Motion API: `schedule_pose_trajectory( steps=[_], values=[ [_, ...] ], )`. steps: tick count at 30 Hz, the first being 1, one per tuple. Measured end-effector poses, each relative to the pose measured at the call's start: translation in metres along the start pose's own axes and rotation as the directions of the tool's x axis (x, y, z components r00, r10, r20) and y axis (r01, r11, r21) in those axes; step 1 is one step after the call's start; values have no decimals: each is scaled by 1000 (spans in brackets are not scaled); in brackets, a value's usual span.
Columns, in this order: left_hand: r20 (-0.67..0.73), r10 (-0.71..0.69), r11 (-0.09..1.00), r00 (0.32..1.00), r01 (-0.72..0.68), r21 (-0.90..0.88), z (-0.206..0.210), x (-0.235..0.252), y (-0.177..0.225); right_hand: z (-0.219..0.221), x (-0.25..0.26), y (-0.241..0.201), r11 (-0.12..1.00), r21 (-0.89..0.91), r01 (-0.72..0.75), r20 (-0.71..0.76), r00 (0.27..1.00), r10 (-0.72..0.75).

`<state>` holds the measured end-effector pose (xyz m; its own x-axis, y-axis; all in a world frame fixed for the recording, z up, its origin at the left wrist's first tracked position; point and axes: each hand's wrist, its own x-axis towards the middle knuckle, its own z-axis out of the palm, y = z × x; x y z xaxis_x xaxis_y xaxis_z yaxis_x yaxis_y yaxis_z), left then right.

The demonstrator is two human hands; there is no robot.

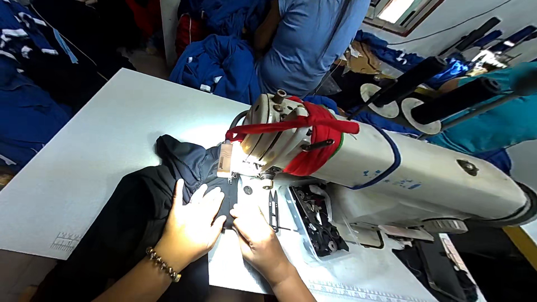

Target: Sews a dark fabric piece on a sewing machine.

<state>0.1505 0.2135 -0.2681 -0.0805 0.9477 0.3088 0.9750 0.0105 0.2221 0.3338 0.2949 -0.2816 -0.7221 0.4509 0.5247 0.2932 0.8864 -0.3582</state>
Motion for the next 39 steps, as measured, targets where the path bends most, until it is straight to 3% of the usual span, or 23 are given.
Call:
schedule_pose_trajectory(
  steps=[3, 6, 10, 12, 15, 18, 24, 30, 39],
  values=[
    [-36, 42, 999, 998, -41, 12, 0, 4, -3, 2, 6, 4, 1000, 12, -13, -20, 1000, 13],
    [-186, 205, 976, 961, -215, -32, -10, 8, -12, 4, 14, 2, 999, -23, -24, -43, 999, 23],
    [-202, 303, 936, 931, -331, -120, -33, 14, -6, 10, 19, -7, 999, -46, 8, -38, 999, -9],
    [-194, 250, 933, 949, -289, -216, -23, 11, -7, 12, 11, -14, 999, -29, 45, -36, 998, -46],
    [-22, 93, 990, 995, -95, -106, -5, 2, -8, 2, -1, -16, 999, -23, 35, -2, 999, -36],
    [-19, 11, 1000, 1000, -12, -27, -2, -2, -1, -6, -5, -12, 998, -32, 49, 28, 998, -48],
    [8, -3, 1000, 1000, 3, 4, -3, 6, -1, -1, -1, -5, 999, -24, 21, -6, 1000, -21],
    [165, -53, 998, 985, 45, 52, -7, 26, -9, 7, 12, 1, 1000, -17, -6, -42, 999, 5],
    [155, -25, 999, 988, 18, 45, -3, 34, -18, 12, 17, -2, 999, -5, -47, -44, 998, 47]
  ],
)
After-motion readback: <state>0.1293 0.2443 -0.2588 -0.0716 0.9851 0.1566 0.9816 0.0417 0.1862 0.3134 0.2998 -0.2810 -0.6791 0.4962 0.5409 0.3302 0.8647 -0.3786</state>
